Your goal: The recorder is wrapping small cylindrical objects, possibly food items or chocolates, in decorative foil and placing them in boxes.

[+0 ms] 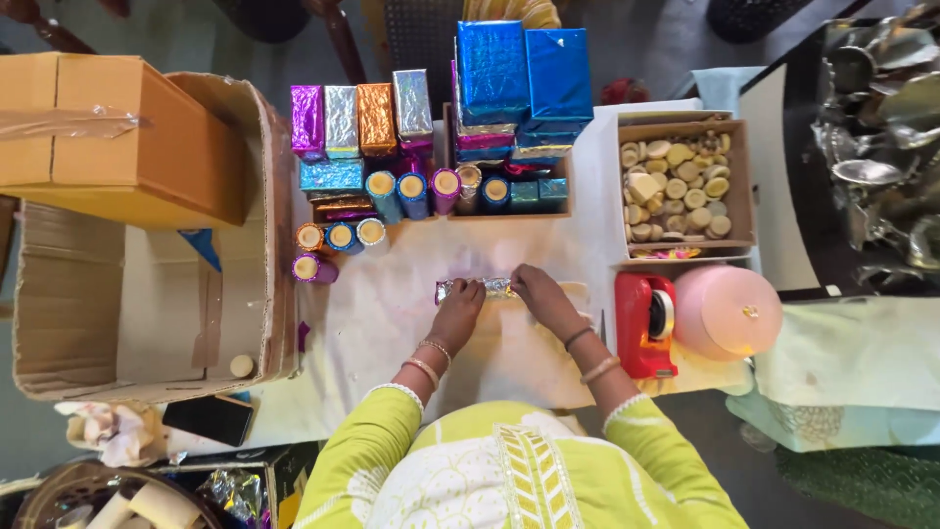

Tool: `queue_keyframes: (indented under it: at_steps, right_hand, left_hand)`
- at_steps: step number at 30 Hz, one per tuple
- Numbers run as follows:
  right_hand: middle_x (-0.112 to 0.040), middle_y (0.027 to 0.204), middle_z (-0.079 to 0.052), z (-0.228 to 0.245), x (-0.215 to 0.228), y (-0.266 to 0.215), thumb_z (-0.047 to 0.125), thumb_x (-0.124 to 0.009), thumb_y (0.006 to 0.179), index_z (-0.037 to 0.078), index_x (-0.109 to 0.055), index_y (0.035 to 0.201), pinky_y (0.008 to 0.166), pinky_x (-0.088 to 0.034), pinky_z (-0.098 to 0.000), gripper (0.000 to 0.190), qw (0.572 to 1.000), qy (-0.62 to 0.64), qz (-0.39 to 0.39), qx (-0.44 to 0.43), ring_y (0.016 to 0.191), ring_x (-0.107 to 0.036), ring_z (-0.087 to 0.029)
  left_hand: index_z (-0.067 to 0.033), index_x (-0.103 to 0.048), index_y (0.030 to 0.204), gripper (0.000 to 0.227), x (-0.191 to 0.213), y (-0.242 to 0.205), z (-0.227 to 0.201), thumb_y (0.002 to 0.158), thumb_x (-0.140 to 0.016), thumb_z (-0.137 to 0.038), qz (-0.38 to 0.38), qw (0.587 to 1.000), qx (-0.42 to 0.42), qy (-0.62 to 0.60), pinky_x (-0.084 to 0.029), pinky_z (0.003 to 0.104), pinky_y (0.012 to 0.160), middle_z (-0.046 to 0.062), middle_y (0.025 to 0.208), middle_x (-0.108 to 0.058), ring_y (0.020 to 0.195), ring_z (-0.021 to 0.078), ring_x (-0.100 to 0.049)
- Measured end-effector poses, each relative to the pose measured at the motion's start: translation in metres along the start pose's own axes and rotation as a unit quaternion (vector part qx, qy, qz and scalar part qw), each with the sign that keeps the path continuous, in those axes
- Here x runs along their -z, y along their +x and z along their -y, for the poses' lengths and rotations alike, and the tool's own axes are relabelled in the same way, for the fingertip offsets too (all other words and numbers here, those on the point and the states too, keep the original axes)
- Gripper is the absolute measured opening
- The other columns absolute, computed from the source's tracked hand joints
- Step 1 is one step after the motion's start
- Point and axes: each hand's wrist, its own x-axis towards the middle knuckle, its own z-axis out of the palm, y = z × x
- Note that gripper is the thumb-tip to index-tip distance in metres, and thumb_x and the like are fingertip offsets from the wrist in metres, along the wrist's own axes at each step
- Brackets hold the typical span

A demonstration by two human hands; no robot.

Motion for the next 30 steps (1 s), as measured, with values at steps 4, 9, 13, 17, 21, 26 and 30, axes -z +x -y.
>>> queue_keyframes:
  at_steps: [4, 9, 13, 17, 21, 26, 30]
  right_hand:
    - [-0.067, 0.089, -0.015, -0.001, -0.007, 0.031, 0.014, -0.063, 0.095, 0.005, -0.06, 0.093, 0.079, -0.051, -0.0456, 0.009, 0.995, -0.046, 0.086, -0.017, 0.092, -0.062, -0.035]
    - [-0.066, 0.088, -0.009, -0.006, -0.008, 0.054, 0.014, -0.064, 0.09, 0.008, -0.059, 0.087, 0.076, -0.054, -0.0444, 0.008, 0.974, -0.15, 0.17, 0.032, 0.093, -0.062, -0.032]
    - [-0.069, 0.087, -0.007, -0.023, -0.018, 0.067, 0.013, -0.063, 0.09, 0.009, -0.061, 0.087, 0.077, -0.055, -0.0433, 0.006, 0.962, -0.173, 0.203, 0.067, 0.095, -0.063, -0.03]
    - [-0.07, 0.087, -0.009, -0.022, -0.017, 0.078, 0.013, -0.066, 0.086, 0.008, -0.066, 0.086, 0.076, -0.055, -0.0425, 0.004, 0.955, -0.167, 0.245, 0.02, 0.09, -0.066, -0.03]
    - [-0.074, 0.086, -0.009, -0.056, -0.031, 0.091, 0.008, -0.064, 0.086, 0.009, -0.068, 0.086, 0.075, -0.056, -0.0394, 0.004, 0.947, -0.128, 0.293, -0.016, 0.084, -0.07, -0.028]
    - [-0.075, 0.086, -0.008, -0.06, -0.034, 0.103, 0.013, -0.071, 0.084, 0.01, -0.067, 0.088, 0.076, -0.056, -0.038, 0.006, 0.934, -0.123, 0.335, -0.037, 0.085, -0.072, -0.027]
    - [-0.073, 0.09, -0.008, -0.04, -0.024, 0.11, 0.022, -0.081, 0.082, 0.012, -0.063, 0.094, 0.076, -0.056, -0.0395, 0.024, 0.913, -0.139, 0.375, -0.079, 0.088, -0.071, -0.027]
  left_hand:
    - [0.0094, -0.059, 0.125, 0.051, -0.003, 0.001, -0.001, 0.074, -0.059, 0.008, 0.005, 1.0, 0.003, 0.023, -0.05, 0.039, 0.098, 0.018, 0.118, -0.061, 0.108, 0.035, -0.053]
    - [0.01, -0.059, 0.125, 0.052, 0.004, 0.003, -0.004, 0.073, -0.058, 0.006, 0.024, 0.999, 0.004, 0.044, -0.049, 0.038, 0.099, 0.02, 0.119, -0.061, 0.107, 0.0347, -0.053]
    - [0.0095, -0.059, 0.125, 0.05, -0.001, 0.001, -0.004, 0.075, -0.058, 0.004, 0.025, 0.998, 0.01, 0.053, -0.048, 0.038, 0.099, 0.02, 0.12, -0.061, 0.108, 0.0345, -0.053]
    - [0.0105, -0.059, 0.127, 0.05, -0.004, 0.0, -0.004, 0.077, -0.057, 0.002, 0.018, 0.997, 0.003, 0.069, -0.048, 0.037, 0.099, 0.021, 0.121, -0.062, 0.108, 0.0339, -0.053]
    - [0.0091, -0.06, 0.126, 0.049, -0.002, 0.001, -0.005, 0.077, -0.057, 0.002, 0.026, 0.997, 0.005, 0.071, -0.048, 0.038, 0.101, 0.02, 0.119, -0.062, 0.109, 0.0339, -0.053]
    - [0.0088, -0.06, 0.126, 0.047, -0.005, 0.0, -0.004, 0.079, -0.057, 0.002, 0.02, 0.998, 0.008, 0.057, -0.048, 0.038, 0.1, 0.02, 0.121, -0.062, 0.109, 0.0343, -0.053]
    - [0.0083, -0.06, 0.127, 0.049, -0.006, -0.002, -0.004, 0.078, -0.056, 0.002, 0.014, 0.999, 0.012, 0.042, -0.048, 0.038, 0.1, 0.02, 0.122, -0.062, 0.11, 0.0341, -0.053]
